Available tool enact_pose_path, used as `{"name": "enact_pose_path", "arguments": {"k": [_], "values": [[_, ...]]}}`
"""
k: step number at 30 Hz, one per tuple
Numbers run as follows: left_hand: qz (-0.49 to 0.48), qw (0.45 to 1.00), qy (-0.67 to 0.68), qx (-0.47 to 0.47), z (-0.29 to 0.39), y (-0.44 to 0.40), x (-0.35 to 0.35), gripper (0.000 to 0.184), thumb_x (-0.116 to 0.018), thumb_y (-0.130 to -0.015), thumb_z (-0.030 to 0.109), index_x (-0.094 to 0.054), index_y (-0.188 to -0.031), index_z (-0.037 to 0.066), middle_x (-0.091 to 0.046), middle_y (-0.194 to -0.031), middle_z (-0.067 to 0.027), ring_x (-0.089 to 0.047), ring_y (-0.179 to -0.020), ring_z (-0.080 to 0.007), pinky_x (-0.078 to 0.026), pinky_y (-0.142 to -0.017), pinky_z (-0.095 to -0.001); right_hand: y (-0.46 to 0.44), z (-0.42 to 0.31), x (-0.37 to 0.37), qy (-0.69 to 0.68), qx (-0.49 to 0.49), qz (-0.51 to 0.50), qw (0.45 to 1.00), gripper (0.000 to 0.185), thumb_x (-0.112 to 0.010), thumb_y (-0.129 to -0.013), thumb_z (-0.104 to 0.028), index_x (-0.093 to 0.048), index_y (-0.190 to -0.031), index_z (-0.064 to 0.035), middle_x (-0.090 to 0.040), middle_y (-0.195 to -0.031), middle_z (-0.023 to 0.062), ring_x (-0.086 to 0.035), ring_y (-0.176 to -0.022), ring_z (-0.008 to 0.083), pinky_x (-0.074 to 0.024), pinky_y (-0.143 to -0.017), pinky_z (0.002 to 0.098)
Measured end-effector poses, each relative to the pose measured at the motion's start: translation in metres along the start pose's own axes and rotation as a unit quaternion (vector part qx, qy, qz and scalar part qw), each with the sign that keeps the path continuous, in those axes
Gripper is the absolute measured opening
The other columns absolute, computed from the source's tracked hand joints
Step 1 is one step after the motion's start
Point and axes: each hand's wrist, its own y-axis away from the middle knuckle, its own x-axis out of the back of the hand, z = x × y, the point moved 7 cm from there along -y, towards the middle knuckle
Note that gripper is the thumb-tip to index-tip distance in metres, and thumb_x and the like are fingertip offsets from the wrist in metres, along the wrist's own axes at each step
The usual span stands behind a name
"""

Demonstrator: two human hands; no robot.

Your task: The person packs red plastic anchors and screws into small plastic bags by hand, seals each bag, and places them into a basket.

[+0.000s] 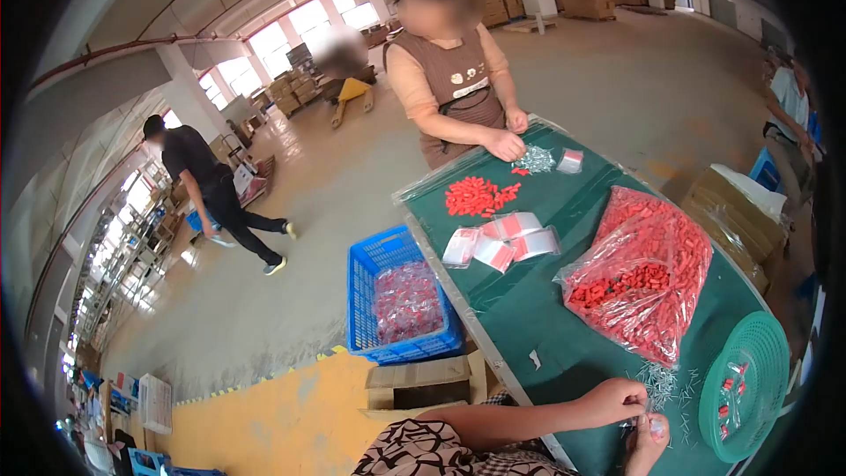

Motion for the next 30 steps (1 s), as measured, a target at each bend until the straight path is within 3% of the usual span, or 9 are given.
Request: {"name": "enact_pose_path", "arguments": {"k": [2,5,8,11,14,20,26,30], "values": [[0.015,0.999,-0.008,-0.031,0.000,-0.001,0.000,0.011,-0.062,-0.080,0.011,-0.058,-0.082,0.000,-0.059,-0.072,-0.0080,-0.056,-0.066,-0.0188,-0.044,-0.061,-0.0326,-0.002,0.015,0.003,0.002,-0.024,0.009,1.000,0.019,-0.056,-0.092,-0.018,-0.062,-0.087,-0.0004,-0.059,-0.080,0.0064,-0.052,-0.068,0.0160,-0.0418,-0.064,0.0292],[0.010,0.999,-0.047,-0.021,0.003,-0.002,0.005,0.011,-0.062,-0.079,0.010,-0.058,-0.081,0.000,-0.059,-0.073,-0.0090,-0.057,-0.068,-0.0205,-0.045,-0.062,-0.0337,-0.002,-0.016,-0.007,0.104,0.091,-0.033,0.990,0.017,-0.057,-0.092,-0.017,-0.061,-0.087,-0.0007,-0.058,-0.076,0.0041,-0.050,-0.064,0.0132,-0.0407,-0.060,0.0268],[0.002,0.999,-0.016,-0.034,-0.003,-0.002,0.003,0.010,-0.062,-0.079,0.010,-0.059,-0.082,0.001,-0.060,-0.074,-0.0100,-0.059,-0.069,-0.0218,-0.045,-0.063,-0.0344,-0.002,-0.017,-0.009,0.050,0.103,-0.001,0.993,0.013,-0.060,-0.091,-0.014,-0.061,-0.085,-0.0029,-0.053,-0.068,-0.0007,-0.044,-0.057,0.0073,-0.0350,-0.051,0.0223],[0.011,0.999,-0.023,-0.025,-0.005,-0.001,0.002,0.010,-0.061,-0.080,0.010,-0.059,-0.081,0.000,-0.062,-0.074,-0.0106,-0.060,-0.069,-0.0221,-0.046,-0.064,-0.0345,-0.007,0.023,0.004,-0.004,0.019,0.017,1.000,0.011,-0.061,-0.091,-0.014,-0.060,-0.086,-0.0048,-0.050,-0.065,-0.0026,-0.040,-0.054,0.0051,-0.0305,-0.048,0.0204],[0.015,1.000,0.006,-0.009,-0.010,-0.001,0.001,0.011,-0.061,-0.080,0.010,-0.060,-0.082,-0.001,-0.063,-0.074,-0.0109,-0.060,-0.068,-0.0220,-0.046,-0.064,-0.0340,-0.005,0.032,0.006,-0.025,0.012,-0.006,1.000,0.012,-0.062,-0.091,-0.016,-0.059,-0.087,-0.0050,-0.049,-0.064,-0.0030,-0.039,-0.053,0.0047,-0.0290,-0.047,0.0206],[0.018,1.000,0.009,-0.023,-0.005,-0.002,0.001,0.013,-0.062,-0.081,0.011,-0.060,-0.082,-0.002,-0.063,-0.073,-0.0112,-0.060,-0.067,-0.0212,-0.046,-0.063,-0.0340,0.001,0.016,0.001,0.014,0.014,0.034,0.999,0.015,-0.062,-0.091,-0.018,-0.058,-0.089,-0.0039,-0.054,-0.070,-0.0007,-0.042,-0.057,0.0050,-0.0327,-0.049,0.0201],[0.016,0.999,-0.030,-0.041,-0.007,-0.004,0.008,0.013,-0.063,-0.082,0.012,-0.061,-0.082,-0.001,-0.062,-0.072,-0.0106,-0.059,-0.065,-0.0186,-0.045,-0.061,-0.0336,0.004,0.004,-0.008,-0.066,-0.037,0.047,0.996,0.020,-0.062,-0.090,-0.021,-0.060,-0.096,-0.0018,-0.058,-0.079,-0.0003,-0.046,-0.065,0.0049,-0.0362,-0.054,0.0185],[-0.020,0.999,-0.032,-0.028,0.003,-0.002,0.013,0.012,-0.064,-0.082,0.011,-0.061,-0.082,-0.001,-0.061,-0.070,-0.0094,-0.057,-0.063,-0.0173,-0.044,-0.059,-0.0325,-0.001,0.027,0.002,-0.039,-0.059,0.006,0.997,0.023,-0.064,-0.090,-0.020,-0.061,-0.100,0.0000,-0.060,-0.084,0.0004,-0.048,-0.066,0.0063,-0.0392,-0.057,0.0191]]}}
